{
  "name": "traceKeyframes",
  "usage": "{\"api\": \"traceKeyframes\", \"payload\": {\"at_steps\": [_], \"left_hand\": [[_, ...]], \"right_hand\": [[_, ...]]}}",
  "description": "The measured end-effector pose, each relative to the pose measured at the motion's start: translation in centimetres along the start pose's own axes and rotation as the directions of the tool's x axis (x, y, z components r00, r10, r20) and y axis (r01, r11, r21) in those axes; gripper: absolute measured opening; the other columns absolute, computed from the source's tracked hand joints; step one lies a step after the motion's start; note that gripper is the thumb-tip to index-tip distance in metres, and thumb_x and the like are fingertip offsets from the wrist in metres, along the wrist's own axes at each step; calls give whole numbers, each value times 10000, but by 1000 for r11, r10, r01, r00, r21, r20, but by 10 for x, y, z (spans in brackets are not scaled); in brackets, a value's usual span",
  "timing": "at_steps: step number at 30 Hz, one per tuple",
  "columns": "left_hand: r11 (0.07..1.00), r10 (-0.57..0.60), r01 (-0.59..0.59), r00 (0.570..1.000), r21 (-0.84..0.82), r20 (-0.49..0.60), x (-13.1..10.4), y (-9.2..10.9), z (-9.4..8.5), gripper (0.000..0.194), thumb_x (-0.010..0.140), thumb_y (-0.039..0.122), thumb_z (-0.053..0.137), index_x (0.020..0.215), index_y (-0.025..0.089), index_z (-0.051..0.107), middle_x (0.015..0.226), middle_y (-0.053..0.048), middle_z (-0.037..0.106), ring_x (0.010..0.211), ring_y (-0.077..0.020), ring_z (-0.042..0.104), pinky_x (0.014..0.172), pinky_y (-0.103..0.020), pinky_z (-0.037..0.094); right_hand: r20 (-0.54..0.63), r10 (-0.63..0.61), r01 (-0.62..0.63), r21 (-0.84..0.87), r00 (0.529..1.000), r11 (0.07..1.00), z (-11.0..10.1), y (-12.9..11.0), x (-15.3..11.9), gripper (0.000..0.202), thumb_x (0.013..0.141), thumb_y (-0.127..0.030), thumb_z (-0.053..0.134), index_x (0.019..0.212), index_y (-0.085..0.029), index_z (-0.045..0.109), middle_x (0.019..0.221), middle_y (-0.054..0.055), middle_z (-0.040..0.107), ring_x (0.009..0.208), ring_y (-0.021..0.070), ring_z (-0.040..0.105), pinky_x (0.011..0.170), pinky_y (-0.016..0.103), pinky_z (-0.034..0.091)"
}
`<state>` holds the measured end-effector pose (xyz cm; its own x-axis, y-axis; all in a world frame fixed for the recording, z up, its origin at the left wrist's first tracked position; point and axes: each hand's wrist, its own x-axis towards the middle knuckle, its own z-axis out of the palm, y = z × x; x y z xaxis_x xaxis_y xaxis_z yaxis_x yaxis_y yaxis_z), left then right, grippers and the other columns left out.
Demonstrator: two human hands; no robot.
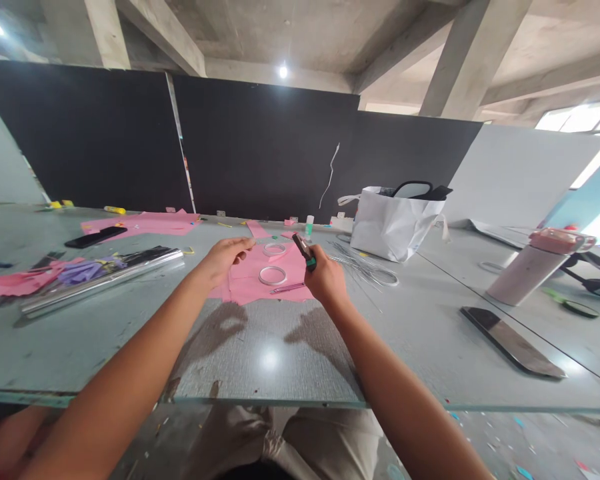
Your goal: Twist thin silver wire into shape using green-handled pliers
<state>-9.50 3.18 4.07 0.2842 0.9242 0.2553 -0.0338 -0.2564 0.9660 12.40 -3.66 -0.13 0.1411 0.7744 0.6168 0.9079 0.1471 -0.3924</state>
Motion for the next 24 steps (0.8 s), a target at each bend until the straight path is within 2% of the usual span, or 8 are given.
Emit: {"api": "traceKeyframes", "payload": {"at_steps": [3,6,10,14,16,19,22,24], "left_hand": [[981,176,-172,984,94,-32,-4,3,9,319,613,457,776,632,164,652,589,8,535,505,-73,422,498,-232,343],[961,269,-256,952,101,-146,-9,7,17,284,616,415,779,601,172,632,540,26,512,481,-66,405,480,-223,340],[950,311,-296,927,100,-210,-12,11,21,236,615,348,773,597,169,620,525,33,520,453,-55,400,458,-214,336],[956,294,-290,948,47,-125,-11,12,21,231,642,366,745,635,164,633,579,10,572,439,-53,418,435,-213,339],[954,300,-295,946,56,-122,-11,12,21,240,663,379,739,646,161,641,595,-5,594,435,-54,423,427,-212,342],[930,368,-356,912,96,-182,-12,12,22,236,696,373,737,658,161,641,610,-9,609,442,-52,427,428,-205,345],[899,437,-423,875,111,-208,-13,11,23,242,730,387,723,681,167,637,621,-4,611,445,-51,430,427,-201,344],[883,470,-453,851,125,-237,-12,10,22,247,743,401,718,705,172,635,622,1,608,445,-52,433,426,-201,345]], "right_hand": [[7,30,-31,60,1000,998,-2,-3,0,353,743,-116,450,1059,-229,561,806,49,663,677,216,554,584,279,281],[23,55,-57,88,998,994,-4,-6,-1,334,754,-135,453,1055,-231,561,774,44,655,642,214,538,574,277,268],[37,52,-56,112,998,992,-5,-8,-2,305,765,-152,450,1036,-236,561,750,36,643,634,219,537,568,278,264],[23,44,-48,172,999,984,-3,-8,-3,273,790,-175,457,1033,-239,564,756,28,639,662,219,554,593,277,306],[14,39,-41,214,999,976,-1,-8,-3,263,809,-202,469,1047,-239,574,772,29,639,691,221,564,619,282,343],[-27,-3,10,267,1000,964,2,-9,-3,270,824,-250,497,1072,-232,605,868,53,641,802,233,575,717,313,409],[-79,-32,53,276,996,960,3,-12,-4,314,814,-267,527,1107,-220,628,1021,95,621,950,255,558,846,361,419],[-60,-16,33,287,998,957,2,-12,-4,337,821,-287,527,1138,-227,624,1031,96,617,942,252,563,833,357,426]]}}
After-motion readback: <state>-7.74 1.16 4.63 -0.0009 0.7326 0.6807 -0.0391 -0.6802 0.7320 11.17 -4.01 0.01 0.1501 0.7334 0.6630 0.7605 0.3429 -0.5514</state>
